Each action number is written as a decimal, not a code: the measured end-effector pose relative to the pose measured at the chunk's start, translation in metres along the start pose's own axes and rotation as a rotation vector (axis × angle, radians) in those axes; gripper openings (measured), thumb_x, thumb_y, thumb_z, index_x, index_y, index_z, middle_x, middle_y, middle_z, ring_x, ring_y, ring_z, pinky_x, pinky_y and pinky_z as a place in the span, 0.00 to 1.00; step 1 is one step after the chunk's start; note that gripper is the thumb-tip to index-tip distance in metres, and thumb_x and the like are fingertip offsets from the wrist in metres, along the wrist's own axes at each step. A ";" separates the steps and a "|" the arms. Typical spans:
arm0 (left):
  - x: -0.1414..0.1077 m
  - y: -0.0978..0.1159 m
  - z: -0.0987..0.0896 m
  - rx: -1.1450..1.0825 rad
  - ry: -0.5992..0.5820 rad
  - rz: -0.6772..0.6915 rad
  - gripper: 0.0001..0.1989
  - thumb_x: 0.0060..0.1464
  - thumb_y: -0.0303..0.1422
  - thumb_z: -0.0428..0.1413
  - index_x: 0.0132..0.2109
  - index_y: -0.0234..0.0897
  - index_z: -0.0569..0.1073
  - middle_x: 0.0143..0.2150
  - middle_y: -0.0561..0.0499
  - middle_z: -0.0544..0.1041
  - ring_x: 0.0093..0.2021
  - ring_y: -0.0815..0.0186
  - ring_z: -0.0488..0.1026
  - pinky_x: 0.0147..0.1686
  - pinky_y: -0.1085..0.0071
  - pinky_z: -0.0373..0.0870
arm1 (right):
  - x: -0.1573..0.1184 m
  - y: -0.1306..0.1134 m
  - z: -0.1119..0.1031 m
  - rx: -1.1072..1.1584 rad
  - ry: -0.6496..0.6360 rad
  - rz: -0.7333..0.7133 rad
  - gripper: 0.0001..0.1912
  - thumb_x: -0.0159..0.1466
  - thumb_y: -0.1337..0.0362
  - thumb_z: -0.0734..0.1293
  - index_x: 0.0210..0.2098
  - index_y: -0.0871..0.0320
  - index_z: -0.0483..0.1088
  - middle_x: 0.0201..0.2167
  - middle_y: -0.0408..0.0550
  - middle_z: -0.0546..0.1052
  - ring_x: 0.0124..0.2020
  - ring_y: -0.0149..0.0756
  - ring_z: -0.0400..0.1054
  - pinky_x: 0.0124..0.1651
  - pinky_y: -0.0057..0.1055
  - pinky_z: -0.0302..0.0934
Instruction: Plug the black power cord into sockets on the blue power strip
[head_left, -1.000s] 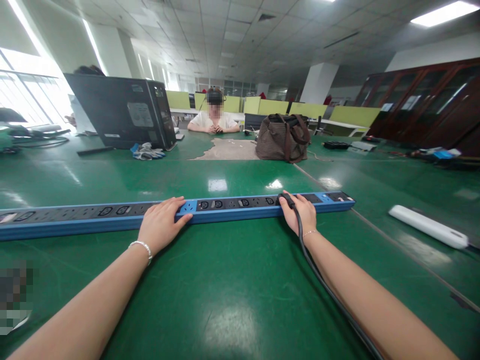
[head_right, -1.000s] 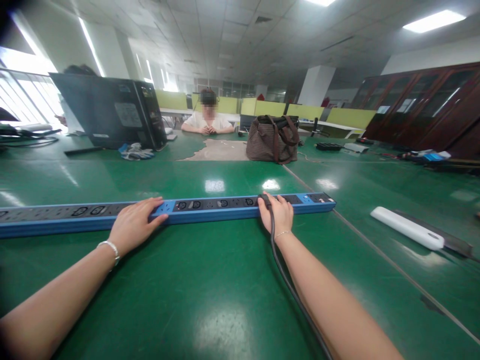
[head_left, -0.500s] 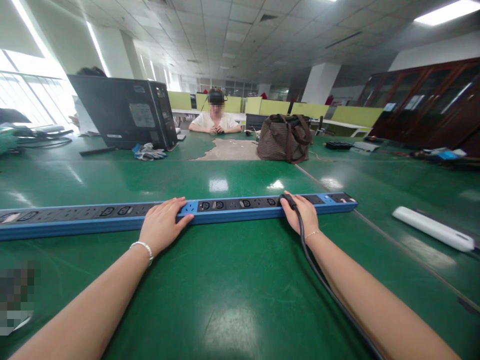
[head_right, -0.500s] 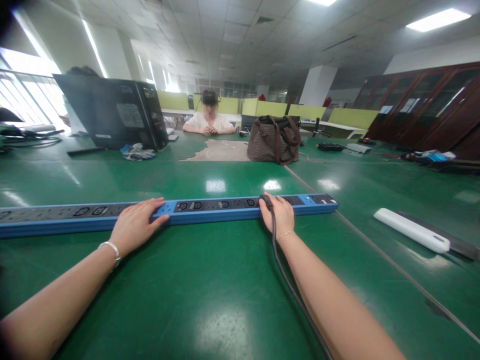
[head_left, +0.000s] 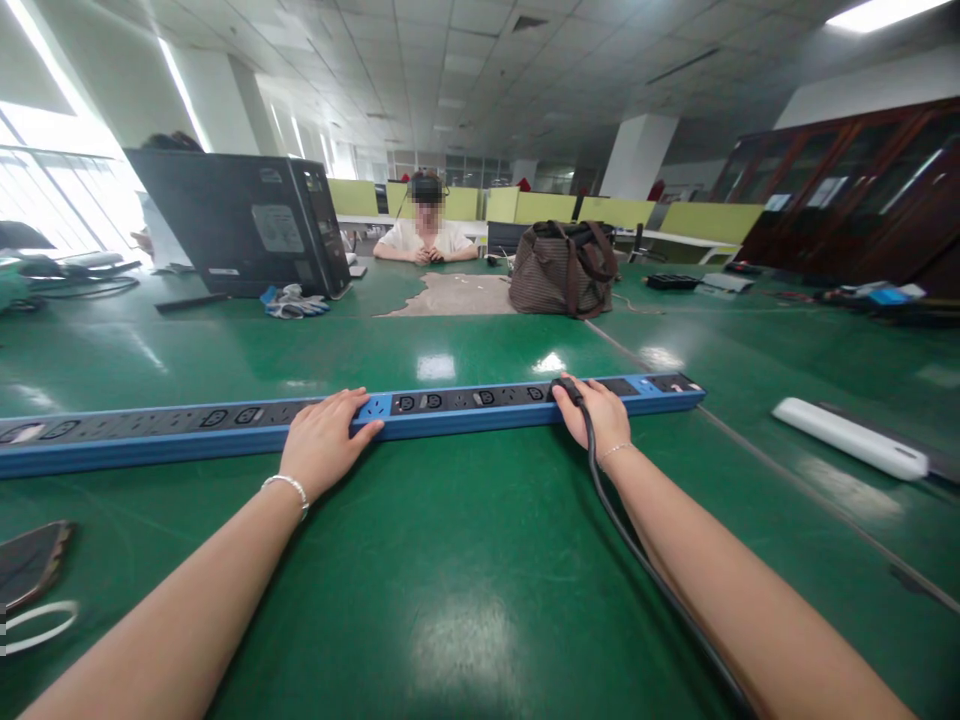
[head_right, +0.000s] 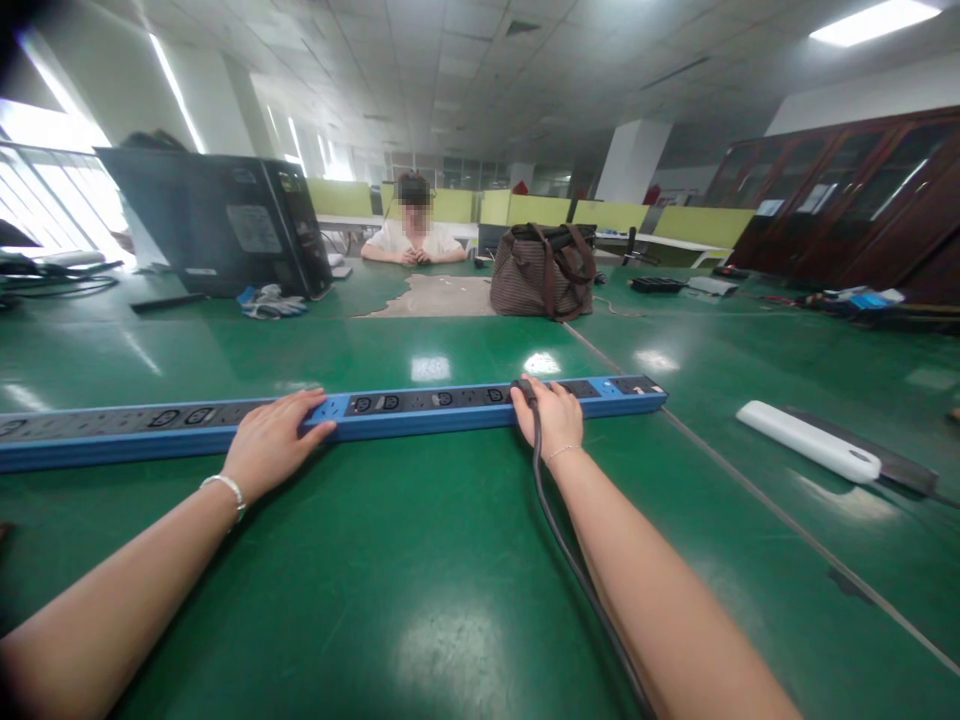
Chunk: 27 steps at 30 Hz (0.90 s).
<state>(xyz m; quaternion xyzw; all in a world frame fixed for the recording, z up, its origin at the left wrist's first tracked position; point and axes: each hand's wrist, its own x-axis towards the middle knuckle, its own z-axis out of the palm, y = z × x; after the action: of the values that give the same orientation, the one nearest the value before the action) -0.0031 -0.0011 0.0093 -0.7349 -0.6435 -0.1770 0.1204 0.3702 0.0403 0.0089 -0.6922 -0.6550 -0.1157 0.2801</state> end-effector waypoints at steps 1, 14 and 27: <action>0.000 0.000 0.000 0.000 -0.001 -0.001 0.26 0.58 0.47 0.44 0.56 0.35 0.66 0.59 0.45 0.68 0.58 0.56 0.65 0.56 0.57 0.60 | -0.001 0.000 0.001 0.005 0.016 -0.005 0.22 0.63 0.52 0.58 0.52 0.52 0.70 0.46 0.50 0.76 0.53 0.46 0.65 0.55 0.44 0.56; 0.000 -0.002 0.001 -0.006 0.009 0.010 0.26 0.58 0.47 0.45 0.56 0.36 0.66 0.58 0.44 0.69 0.58 0.56 0.65 0.55 0.56 0.61 | 0.005 -0.004 0.011 0.436 0.257 0.187 0.23 0.62 0.51 0.57 0.41 0.59 0.75 0.39 0.54 0.79 0.44 0.42 0.70 0.54 0.41 0.55; 0.000 -0.002 0.001 -0.036 0.021 0.008 0.25 0.57 0.47 0.44 0.55 0.37 0.67 0.58 0.45 0.70 0.58 0.57 0.65 0.55 0.57 0.60 | -0.024 -0.112 0.006 0.624 -0.059 -0.058 0.17 0.63 0.54 0.60 0.45 0.54 0.73 0.43 0.46 0.78 0.47 0.38 0.69 0.61 0.42 0.47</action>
<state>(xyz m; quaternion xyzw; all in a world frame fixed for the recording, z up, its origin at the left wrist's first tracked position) -0.0047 -0.0005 0.0078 -0.7375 -0.6361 -0.1956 0.1146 0.2570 0.0220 0.0183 -0.5569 -0.6862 0.1032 0.4564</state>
